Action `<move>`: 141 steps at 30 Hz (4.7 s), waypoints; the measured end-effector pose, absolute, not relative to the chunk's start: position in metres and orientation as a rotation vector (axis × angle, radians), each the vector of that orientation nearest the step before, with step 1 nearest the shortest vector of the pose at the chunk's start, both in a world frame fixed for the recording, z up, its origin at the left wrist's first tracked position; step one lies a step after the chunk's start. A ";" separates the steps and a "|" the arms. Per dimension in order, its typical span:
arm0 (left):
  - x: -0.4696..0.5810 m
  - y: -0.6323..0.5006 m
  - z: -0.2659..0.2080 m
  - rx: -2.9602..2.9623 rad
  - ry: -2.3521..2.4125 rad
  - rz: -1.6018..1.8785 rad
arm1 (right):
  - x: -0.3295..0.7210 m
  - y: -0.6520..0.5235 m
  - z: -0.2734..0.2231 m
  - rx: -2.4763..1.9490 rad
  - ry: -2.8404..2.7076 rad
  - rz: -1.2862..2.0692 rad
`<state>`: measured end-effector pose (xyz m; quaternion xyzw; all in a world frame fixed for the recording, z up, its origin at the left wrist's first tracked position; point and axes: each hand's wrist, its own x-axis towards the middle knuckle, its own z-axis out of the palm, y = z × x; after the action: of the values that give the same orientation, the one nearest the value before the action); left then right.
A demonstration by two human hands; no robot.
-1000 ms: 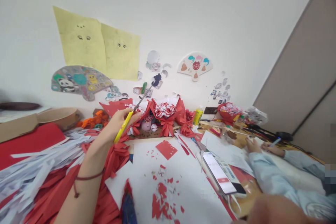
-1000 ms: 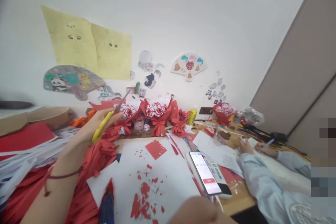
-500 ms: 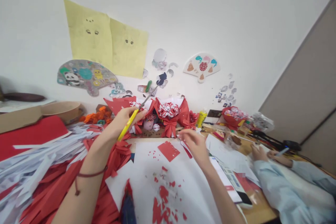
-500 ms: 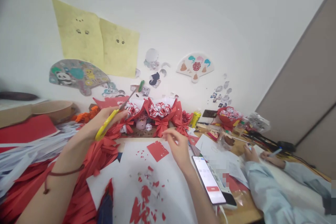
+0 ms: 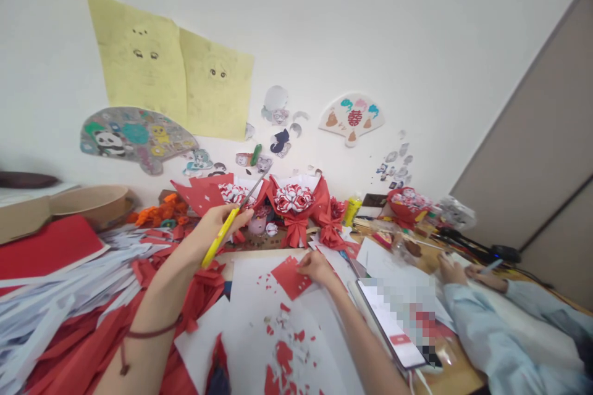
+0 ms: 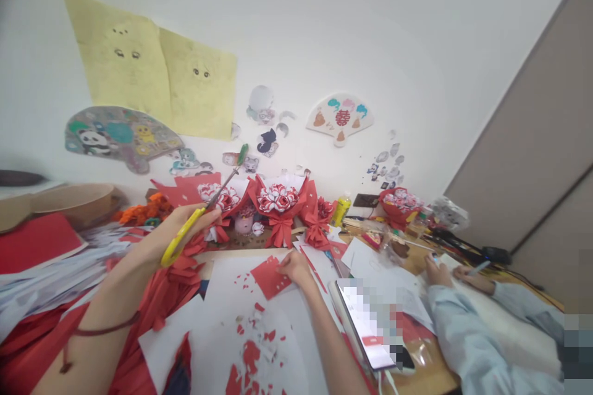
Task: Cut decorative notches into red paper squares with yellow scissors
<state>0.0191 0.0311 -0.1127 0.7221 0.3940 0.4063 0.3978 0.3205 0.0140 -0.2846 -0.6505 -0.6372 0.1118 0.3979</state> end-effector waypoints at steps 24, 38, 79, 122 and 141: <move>0.044 -0.001 -0.111 2.009 0.787 1.093 | 0.249 -0.046 -0.082 -1.181 -1.966 0.341; 0.045 -0.009 -0.102 1.636 0.742 1.394 | 0.251 -0.043 -0.092 -0.988 -1.469 1.055; 0.052 0.016 -0.106 1.583 0.855 1.519 | 0.235 -0.003 -0.116 -0.840 -1.430 0.930; 0.008 0.011 -0.091 1.847 0.928 1.502 | 0.256 -0.013 -0.112 -1.117 -1.793 0.917; 0.040 0.005 -0.100 1.915 0.739 1.053 | 0.240 -0.010 -0.111 -1.061 -1.484 0.735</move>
<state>0.0398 0.0052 -0.1000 0.7587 0.2930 0.4174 0.4053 0.2398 -0.0100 -0.1106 -0.4490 -0.6279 0.3110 0.5544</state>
